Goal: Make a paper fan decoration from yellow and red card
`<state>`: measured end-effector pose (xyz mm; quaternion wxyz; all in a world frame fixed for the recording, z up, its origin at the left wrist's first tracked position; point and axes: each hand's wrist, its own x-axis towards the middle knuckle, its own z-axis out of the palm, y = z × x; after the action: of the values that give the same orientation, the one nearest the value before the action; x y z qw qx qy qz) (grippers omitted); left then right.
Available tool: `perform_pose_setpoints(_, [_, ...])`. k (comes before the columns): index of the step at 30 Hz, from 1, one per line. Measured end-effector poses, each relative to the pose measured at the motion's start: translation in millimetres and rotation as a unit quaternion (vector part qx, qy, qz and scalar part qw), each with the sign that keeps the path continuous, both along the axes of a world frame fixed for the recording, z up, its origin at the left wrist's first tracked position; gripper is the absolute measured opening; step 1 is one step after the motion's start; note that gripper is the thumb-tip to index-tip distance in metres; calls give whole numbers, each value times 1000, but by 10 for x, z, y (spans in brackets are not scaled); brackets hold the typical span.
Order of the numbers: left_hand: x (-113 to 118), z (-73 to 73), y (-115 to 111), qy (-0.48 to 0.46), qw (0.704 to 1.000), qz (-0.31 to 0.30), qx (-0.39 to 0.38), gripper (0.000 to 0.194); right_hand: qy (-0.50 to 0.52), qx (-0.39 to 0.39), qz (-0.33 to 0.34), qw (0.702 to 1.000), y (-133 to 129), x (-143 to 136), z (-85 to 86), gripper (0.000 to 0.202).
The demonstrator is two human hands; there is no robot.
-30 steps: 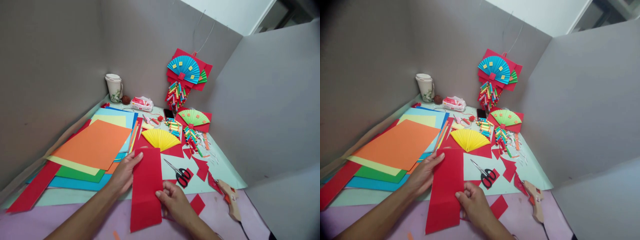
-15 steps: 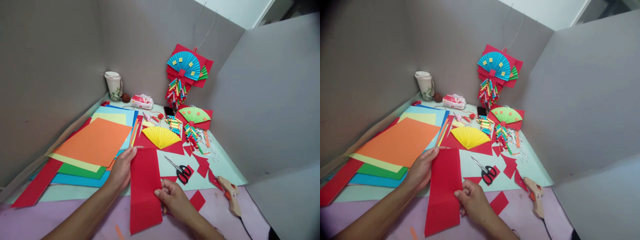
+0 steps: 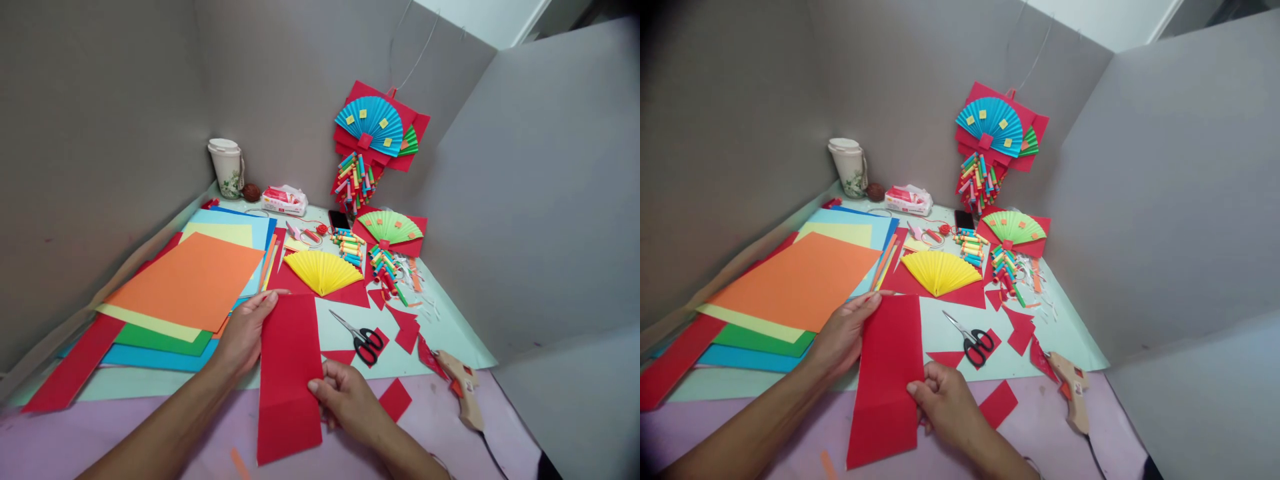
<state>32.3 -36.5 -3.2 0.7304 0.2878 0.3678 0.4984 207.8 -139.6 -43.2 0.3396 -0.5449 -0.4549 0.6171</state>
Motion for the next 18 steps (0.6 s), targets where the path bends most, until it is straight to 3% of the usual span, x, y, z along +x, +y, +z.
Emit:
perform_pose_setpoints(6, [-4,69,-17,7,999,32,-1,43,-1,1,6,1000,-15,-13,-30,38])
perform_pose_setpoints(11, [-27,134,-25,-1,1000,-7,13,46,34,0,-24,999,31,-1,-22,47])
perform_pose_setpoints(15, [-59,33,41,42,998,47,5,41,0,70,-77,995,291,246,221,48])
perform_pose_setpoints(18, [-70,-95,82,125,988,80,39,36,-37,119,-114,986,701,566,491,41])
